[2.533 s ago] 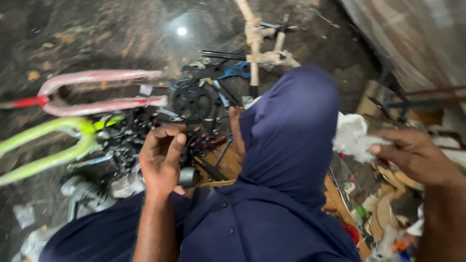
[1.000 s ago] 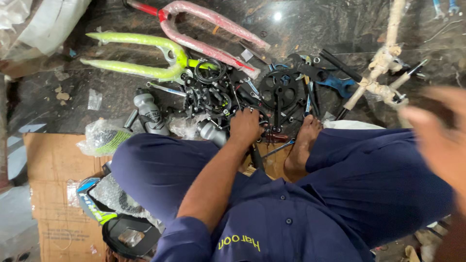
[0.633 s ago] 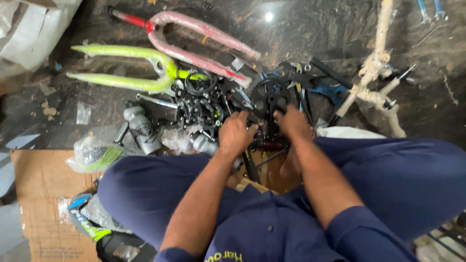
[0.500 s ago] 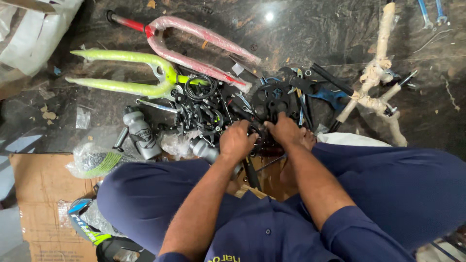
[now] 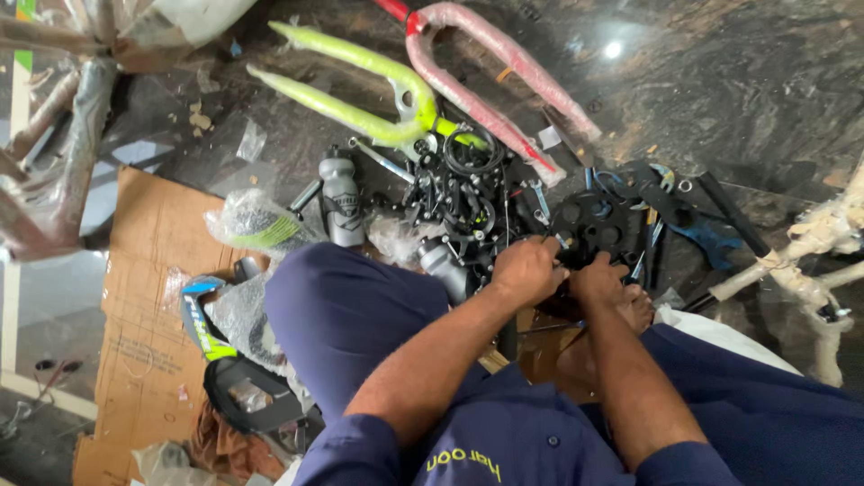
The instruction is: The person assembles and adjusts bicycle brake components, handling individual metal parts, a cable, and using a hex key to tighten fasteners.
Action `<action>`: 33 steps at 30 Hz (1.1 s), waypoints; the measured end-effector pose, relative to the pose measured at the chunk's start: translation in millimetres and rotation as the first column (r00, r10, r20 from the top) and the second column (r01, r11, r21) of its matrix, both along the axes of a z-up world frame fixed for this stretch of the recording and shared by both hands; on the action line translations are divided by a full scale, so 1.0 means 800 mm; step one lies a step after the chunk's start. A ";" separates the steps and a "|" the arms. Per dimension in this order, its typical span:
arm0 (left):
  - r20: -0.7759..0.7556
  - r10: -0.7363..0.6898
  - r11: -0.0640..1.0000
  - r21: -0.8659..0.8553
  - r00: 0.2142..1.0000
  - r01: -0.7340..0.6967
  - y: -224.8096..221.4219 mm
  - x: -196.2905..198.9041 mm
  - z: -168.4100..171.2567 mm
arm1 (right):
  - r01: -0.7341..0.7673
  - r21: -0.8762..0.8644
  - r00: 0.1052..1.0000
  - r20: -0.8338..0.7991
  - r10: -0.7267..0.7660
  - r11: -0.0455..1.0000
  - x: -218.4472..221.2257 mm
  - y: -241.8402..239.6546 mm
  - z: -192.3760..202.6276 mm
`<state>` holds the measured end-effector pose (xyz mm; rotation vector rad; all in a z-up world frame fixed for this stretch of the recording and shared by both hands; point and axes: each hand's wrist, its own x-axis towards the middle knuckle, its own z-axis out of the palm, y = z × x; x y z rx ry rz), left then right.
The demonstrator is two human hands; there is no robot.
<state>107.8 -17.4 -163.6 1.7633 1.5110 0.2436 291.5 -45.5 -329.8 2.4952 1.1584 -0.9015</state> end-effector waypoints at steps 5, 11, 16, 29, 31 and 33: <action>-0.042 0.029 1.000 -0.009 0.999 -0.029 0.001 -0.005 -0.001 | -0.183 -0.051 0.975 0.116 0.188 0.982 0.010 0.006 0.014; 0.034 0.028 0.994 0.103 0.999 -0.031 0.015 -0.002 -0.016 | 0.045 0.232 0.998 -0.054 -0.033 0.972 0.047 0.007 0.021; 0.199 0.214 0.974 0.031 0.956 -0.224 0.026 -0.006 -0.016 | 0.677 0.185 0.465 -0.857 -0.220 0.712 0.033 0.020 0.051; 0.760 0.514 0.857 -0.473 0.399 -0.204 0.015 0.025 0.027 | 0.363 0.692 0.593 -0.688 0.418 0.624 -0.064 0.023 0.208; 0.795 0.563 0.823 -0.517 0.225 -0.234 0.015 0.018 0.031 | 0.009 0.840 0.779 -0.346 0.523 0.542 -0.076 0.021 0.248; 0.815 0.578 0.796 -0.553 0.039 -0.247 0.021 0.016 0.039 | -0.199 0.884 0.740 -0.146 0.656 0.422 -0.087 0.027 0.288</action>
